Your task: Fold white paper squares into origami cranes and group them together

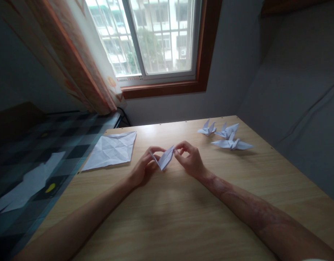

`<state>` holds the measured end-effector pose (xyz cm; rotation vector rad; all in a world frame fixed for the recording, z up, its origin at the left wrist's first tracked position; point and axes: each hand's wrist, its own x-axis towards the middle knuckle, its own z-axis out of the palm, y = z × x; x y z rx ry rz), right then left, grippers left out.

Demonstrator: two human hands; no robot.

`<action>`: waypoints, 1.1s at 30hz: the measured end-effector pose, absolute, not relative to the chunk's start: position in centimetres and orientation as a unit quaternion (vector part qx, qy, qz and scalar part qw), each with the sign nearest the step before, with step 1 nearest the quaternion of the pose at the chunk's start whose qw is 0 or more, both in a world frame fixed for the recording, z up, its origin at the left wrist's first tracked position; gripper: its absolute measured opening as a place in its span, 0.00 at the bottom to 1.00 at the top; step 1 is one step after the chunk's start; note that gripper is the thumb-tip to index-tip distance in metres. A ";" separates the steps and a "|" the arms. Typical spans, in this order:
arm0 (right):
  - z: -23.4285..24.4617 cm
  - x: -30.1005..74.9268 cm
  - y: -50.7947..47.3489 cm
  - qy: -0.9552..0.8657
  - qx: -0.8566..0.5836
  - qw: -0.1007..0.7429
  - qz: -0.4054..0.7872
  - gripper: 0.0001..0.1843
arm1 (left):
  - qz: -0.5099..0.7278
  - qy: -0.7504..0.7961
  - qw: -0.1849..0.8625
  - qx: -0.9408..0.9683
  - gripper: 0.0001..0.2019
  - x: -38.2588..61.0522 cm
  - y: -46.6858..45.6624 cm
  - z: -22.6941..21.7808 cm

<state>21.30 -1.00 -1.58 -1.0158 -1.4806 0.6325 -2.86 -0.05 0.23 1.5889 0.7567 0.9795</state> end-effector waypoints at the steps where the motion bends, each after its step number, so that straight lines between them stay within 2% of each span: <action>1: -1.7 21.3 -0.9 -0.626 -0.436 0.585 0.274 0.09 | 0.413 0.319 0.537 0.663 0.24 -2.9 0.1 0.2; 8: -2.3 21.3 -0.6 -0.636 -0.407 0.579 0.307 0.12 | 0.362 0.346 0.521 0.691 0.21 -2.9 0.1 0.1; 16: -1.9 21.0 -0.5 -0.601 -0.341 0.577 0.435 0.18 | 0.383 0.297 0.541 0.687 0.17 -2.7 0.5 -0.3; 21: -2.3 21.1 0.1 -0.607 -0.311 0.529 0.504 0.20 | 0.398 0.276 0.565 0.667 0.17 -2.8 1.0 -0.7; 27: -1.7 20.8 -0.5 -0.657 -0.313 0.471 0.498 0.20 | 0.424 0.290 0.594 0.619 0.19 -2.6 0.9 -1.0; 30: -1.6 20.7 -0.8 -0.659 -0.331 0.466 0.490 0.22 | 0.401 0.319 0.568 0.644 0.19 -2.4 0.6 -0.7; 33: -1.8 20.7 -0.8 -0.650 -0.350 0.471 0.482 0.23 | 0.401 0.346 0.499 0.686 0.18 -2.3 0.4 -0.6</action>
